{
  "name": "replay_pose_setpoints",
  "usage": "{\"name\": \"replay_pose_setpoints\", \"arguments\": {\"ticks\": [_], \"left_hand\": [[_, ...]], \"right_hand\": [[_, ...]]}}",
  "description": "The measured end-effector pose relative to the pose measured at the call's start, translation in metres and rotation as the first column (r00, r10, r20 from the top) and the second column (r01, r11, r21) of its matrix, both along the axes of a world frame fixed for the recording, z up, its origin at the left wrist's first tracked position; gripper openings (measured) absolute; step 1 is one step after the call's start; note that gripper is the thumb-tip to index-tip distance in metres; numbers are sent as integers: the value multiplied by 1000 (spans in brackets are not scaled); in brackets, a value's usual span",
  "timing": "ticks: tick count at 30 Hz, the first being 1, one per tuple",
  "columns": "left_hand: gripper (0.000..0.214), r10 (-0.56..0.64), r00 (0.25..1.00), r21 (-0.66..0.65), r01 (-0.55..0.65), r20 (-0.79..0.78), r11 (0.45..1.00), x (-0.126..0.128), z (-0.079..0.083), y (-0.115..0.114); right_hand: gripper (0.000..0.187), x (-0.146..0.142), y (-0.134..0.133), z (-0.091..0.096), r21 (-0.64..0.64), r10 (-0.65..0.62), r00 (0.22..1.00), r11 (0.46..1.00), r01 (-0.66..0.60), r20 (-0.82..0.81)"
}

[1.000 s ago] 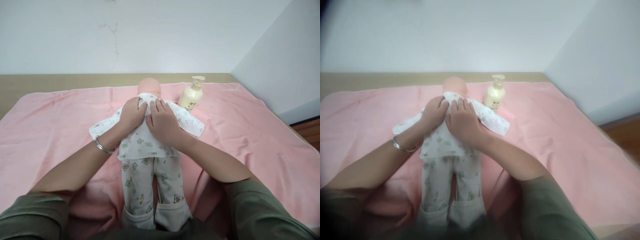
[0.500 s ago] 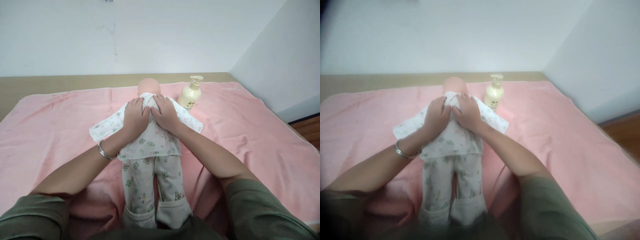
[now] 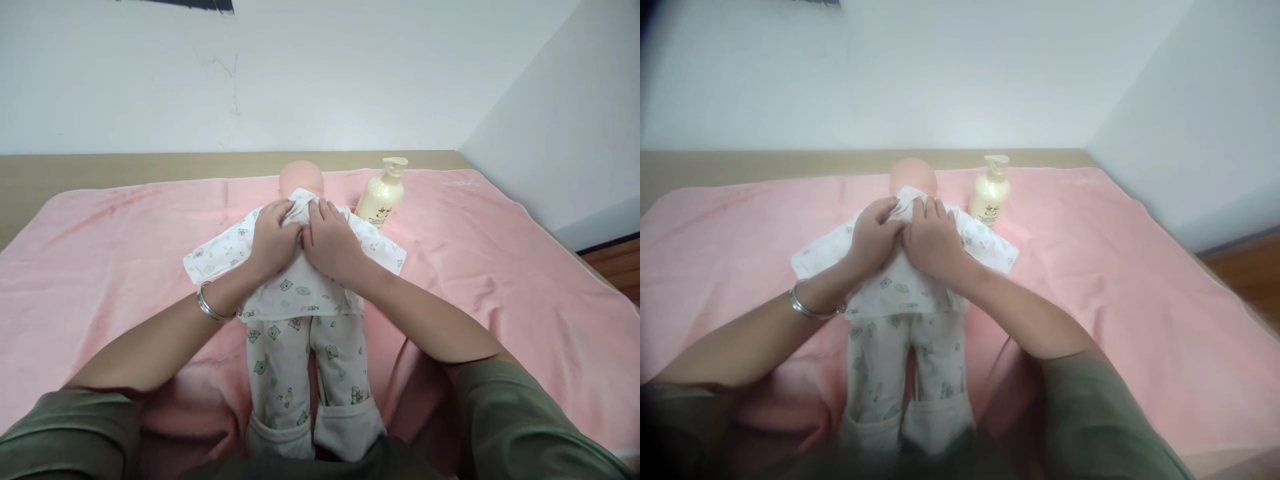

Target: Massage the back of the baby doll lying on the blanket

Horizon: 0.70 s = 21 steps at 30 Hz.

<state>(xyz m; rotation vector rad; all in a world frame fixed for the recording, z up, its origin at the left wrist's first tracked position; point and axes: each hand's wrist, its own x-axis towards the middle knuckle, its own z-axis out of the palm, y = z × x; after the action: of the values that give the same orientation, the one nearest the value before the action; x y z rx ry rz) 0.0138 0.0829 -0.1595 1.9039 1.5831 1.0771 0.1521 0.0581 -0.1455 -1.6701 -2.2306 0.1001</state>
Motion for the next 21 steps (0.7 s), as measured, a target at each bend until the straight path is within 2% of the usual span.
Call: {"name": "replay_pose_setpoints", "arguments": {"ticks": [3, 5, 8, 11, 13, 18, 21], "left_hand": [[45, 23, 998, -28, -21, 50, 999, -3, -1, 7], [47, 32, 998, 34, -31, -45, 999, -2, -4, 5], [52, -5, 969, 142, 41, -247, 989, 4, -7, -8], [53, -27, 946, 167, 85, -323, 982, 7, -7, -16], [50, -29, 950, 149, 79, -311, 986, 5, -6, -11], [33, -20, 975, 96, 42, -222, 994, -4, -6, 11], [34, 20, 957, 158, 27, -289, 987, -1, -7, 4]], "right_hand": [[60, -3, -3, 0, -21, 7, 1000, 1000, -7, -18], [58, 1, 6, 1, -54, 3, 998, 999, -6, -56], [55, 14, 25, 2, -74, 44, 996, 996, -50, -74], [59, 22, 35, 3, -87, 133, 991, 987, -136, -34], [61, 20, 30, 4, -85, 135, 991, 987, -134, 2], [59, 4, 5, 4, -21, 45, 997, 999, -44, 55], [52, 5, 8, 4, -20, 81, 996, 997, -80, 30]]}}
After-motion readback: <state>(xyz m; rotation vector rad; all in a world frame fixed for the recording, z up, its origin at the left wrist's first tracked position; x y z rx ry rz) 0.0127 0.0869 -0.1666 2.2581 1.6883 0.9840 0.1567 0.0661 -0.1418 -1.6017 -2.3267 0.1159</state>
